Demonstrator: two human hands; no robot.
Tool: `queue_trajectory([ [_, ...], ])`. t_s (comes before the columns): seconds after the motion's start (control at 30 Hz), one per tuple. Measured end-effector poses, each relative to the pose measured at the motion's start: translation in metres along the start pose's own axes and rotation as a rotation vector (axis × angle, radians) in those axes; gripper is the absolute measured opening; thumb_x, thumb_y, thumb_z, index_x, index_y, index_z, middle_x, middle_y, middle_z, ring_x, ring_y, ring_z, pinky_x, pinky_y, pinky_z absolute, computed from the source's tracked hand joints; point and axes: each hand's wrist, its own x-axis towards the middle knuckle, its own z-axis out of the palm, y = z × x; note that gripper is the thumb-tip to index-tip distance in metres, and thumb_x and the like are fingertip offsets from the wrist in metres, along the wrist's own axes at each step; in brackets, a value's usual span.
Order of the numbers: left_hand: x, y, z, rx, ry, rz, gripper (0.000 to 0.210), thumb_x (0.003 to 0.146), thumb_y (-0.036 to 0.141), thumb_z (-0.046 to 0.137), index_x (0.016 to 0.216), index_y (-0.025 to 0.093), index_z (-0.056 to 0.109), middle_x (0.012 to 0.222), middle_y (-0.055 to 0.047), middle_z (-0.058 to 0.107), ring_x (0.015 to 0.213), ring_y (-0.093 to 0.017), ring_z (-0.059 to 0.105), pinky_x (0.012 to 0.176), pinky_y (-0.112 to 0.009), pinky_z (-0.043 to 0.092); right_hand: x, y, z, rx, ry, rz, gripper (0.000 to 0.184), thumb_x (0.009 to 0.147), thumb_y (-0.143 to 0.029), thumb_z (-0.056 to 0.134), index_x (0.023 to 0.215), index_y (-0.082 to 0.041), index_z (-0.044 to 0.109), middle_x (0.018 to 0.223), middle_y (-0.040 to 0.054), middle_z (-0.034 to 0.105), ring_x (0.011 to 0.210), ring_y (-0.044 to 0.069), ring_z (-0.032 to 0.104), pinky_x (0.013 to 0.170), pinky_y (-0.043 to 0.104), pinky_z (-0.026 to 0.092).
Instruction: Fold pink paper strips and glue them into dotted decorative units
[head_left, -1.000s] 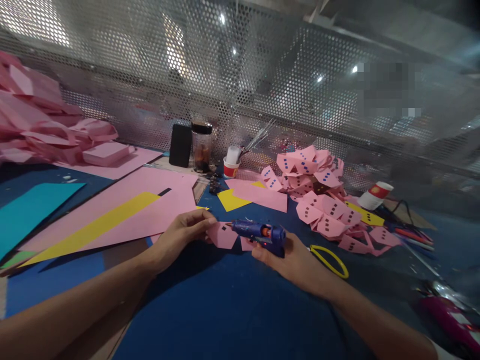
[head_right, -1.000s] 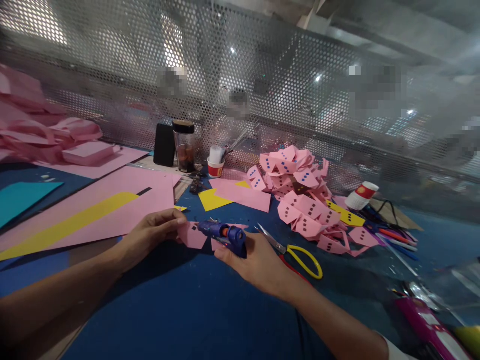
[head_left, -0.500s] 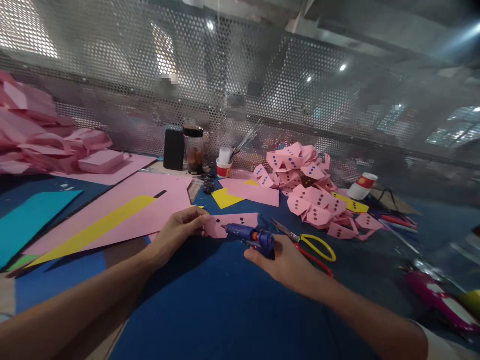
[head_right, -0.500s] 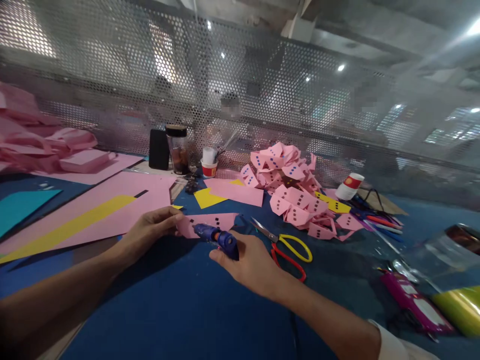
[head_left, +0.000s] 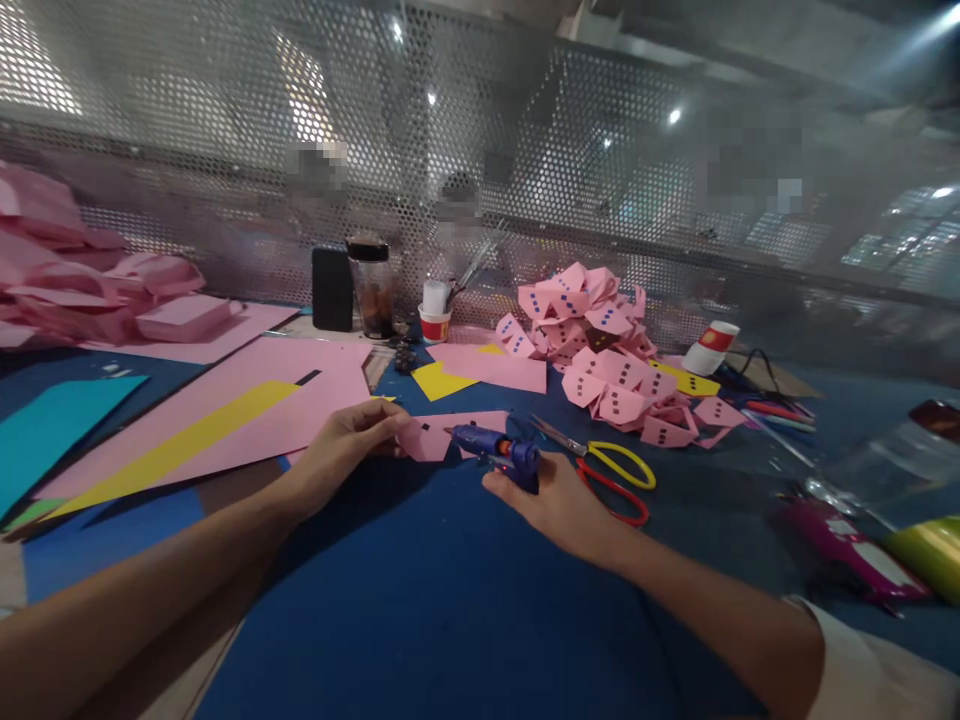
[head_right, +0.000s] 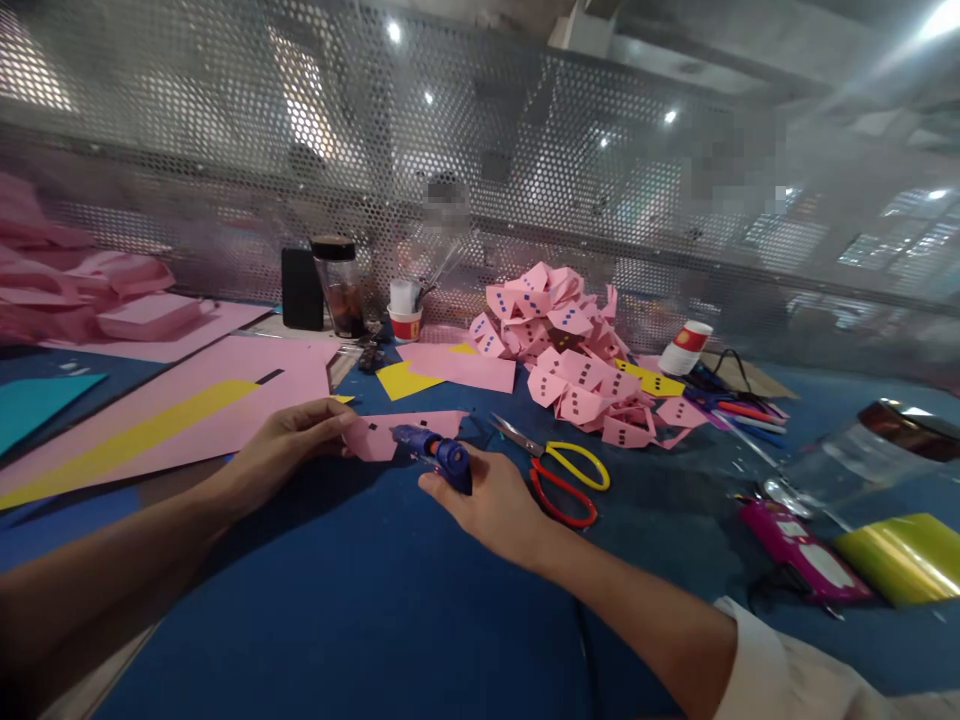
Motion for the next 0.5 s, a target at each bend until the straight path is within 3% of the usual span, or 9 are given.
queue_trajectory([
  [0.17, -0.001, 0.000, 0.000, 0.008, -0.013, 0.011, 0.028, 0.086, 0.046, 0.067, 0.084, 0.019, 0.067, 0.086, -0.003, 0.070, 0.082, -0.018, 0.064, 0.079, -0.030, 0.052, -0.002, -0.001, 0.000, 0.011, -0.008, -0.038, 0.029, 0.092, -0.045, 0.059, 0.103, -0.020, 0.069, 0.091, 0.0039, 0.072, 0.085, 0.021, 0.066, 0.078, 0.032, 0.049],
  [0.5, -0.002, 0.000, 0.001, 0.024, -0.023, 0.010, 0.030, 0.089, 0.047, 0.064, 0.088, 0.017, 0.068, 0.092, -0.006, 0.073, 0.086, -0.021, 0.067, 0.082, -0.034, 0.052, -0.006, 0.005, 0.010, -0.007, -0.062, -0.019, 0.035, 0.090, -0.053, 0.059, 0.077, -0.021, 0.056, 0.065, -0.0019, 0.053, 0.061, 0.014, 0.050, 0.058, 0.025, 0.041],
])
